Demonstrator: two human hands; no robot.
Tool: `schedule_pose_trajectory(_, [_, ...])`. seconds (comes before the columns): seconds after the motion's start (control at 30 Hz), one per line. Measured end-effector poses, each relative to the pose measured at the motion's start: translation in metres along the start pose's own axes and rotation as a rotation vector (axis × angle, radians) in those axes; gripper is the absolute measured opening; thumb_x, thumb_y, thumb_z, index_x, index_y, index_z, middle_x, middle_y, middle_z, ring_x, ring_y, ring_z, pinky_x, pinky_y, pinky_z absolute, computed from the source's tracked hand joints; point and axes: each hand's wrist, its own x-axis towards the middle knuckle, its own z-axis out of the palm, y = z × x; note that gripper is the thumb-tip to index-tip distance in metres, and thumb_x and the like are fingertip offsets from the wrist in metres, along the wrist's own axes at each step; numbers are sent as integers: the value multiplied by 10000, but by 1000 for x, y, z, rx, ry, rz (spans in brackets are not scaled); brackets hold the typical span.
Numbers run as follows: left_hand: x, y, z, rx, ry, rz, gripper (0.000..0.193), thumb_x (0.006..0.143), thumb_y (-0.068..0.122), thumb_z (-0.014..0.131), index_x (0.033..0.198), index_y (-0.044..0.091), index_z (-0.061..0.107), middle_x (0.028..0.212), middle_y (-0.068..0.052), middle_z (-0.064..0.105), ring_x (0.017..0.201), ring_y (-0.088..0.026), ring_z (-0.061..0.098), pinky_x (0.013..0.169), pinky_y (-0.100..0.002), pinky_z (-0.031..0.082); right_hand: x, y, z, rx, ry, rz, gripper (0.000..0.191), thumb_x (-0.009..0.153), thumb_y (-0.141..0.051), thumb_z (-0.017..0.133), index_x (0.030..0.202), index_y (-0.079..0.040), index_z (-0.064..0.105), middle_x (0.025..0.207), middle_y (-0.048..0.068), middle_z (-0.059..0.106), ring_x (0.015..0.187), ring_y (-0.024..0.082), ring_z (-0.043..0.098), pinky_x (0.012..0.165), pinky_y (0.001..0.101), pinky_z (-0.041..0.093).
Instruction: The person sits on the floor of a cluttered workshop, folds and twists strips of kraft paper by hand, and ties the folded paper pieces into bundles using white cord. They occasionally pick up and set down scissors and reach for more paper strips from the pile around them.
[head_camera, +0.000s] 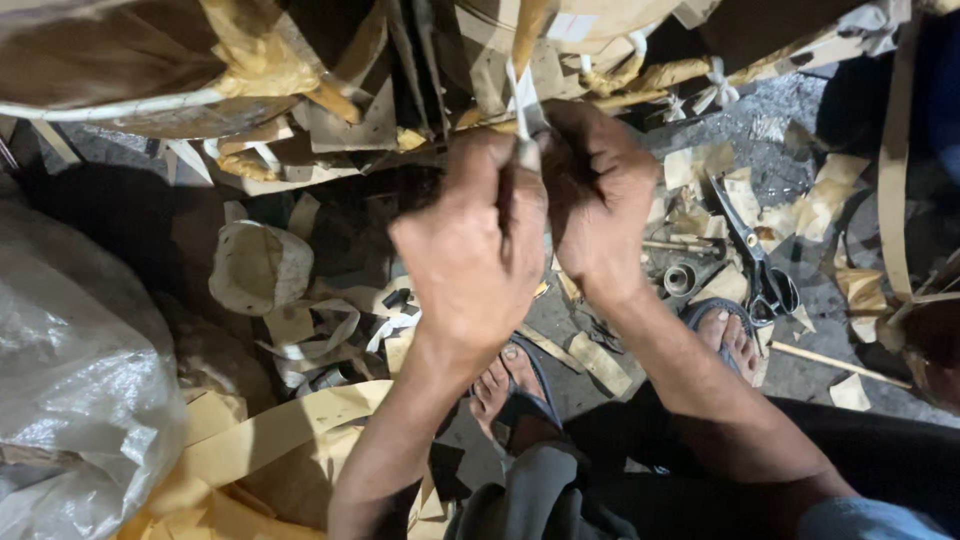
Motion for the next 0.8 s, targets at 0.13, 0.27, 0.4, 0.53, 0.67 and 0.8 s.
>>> schedule_pose_trajectory(0.13, [-2, -25, 14, 41, 85, 70, 147, 1080, 168, 612, 1002, 44, 603, 740, -163, 622, 613, -352, 620, 555, -456, 473, 14, -13, -16, -130, -166, 24, 160, 998, 42, 597, 1086, 13, 728, 797, 48, 647, 636, 131, 529, 561, 299, 409])
schedule_pose_trajectory(0.27, [4, -37, 17, -193, 7, -50, 200, 1065, 185, 619, 939, 31, 600, 745, -215, 588, 603, -382, 578, 577, -455, 470, 25, -50, -40, -248, -321, -3, 90, 1003, 15, 656, 1035, 9, 740, 739, 89, 651, 570, 170, 554, 513, 321, 416])
schedule_pose_trajectory(0.4, [-3, -25, 7, -279, -54, -8, 132, 1026, 130, 593, 963, 13, 589, 767, -223, 580, 692, -413, 577, 633, -468, 476, 41, -70, -41, -455, -393, -150, 75, 952, 7, 689, 1015, 25, 728, 789, 155, 687, 637, 206, 649, 575, 330, 479])
schedule_pose_trajectory(0.53, [-6, -20, -3, -362, -52, -19, 140, 1037, 134, 606, 961, 18, 594, 788, -208, 603, 691, -386, 603, 633, -458, 484, 58, -76, -42, -474, -428, -164, 95, 933, -4, 689, 1016, 14, 733, 817, 139, 723, 649, 206, 685, 581, 344, 497])
schedule_pose_trajectory(0.67, [10, -32, 7, -24, -53, 20, 146, 965, 168, 641, 927, 28, 626, 729, -185, 623, 660, -409, 616, 620, -515, 450, 67, -80, -43, -475, -491, -174, 130, 953, 7, 671, 1058, -4, 746, 872, 133, 745, 692, 195, 702, 629, 332, 528])
schedule_pose_trajectory(0.8, [0, -36, 8, -153, 112, 137, 169, 1023, 181, 593, 1005, 18, 633, 859, -174, 645, 725, -411, 618, 688, -504, 491, 69, -88, -41, -651, -603, -241, 198, 894, 11, 608, 1017, -7, 762, 813, 160, 739, 596, 229, 668, 570, 367, 525])
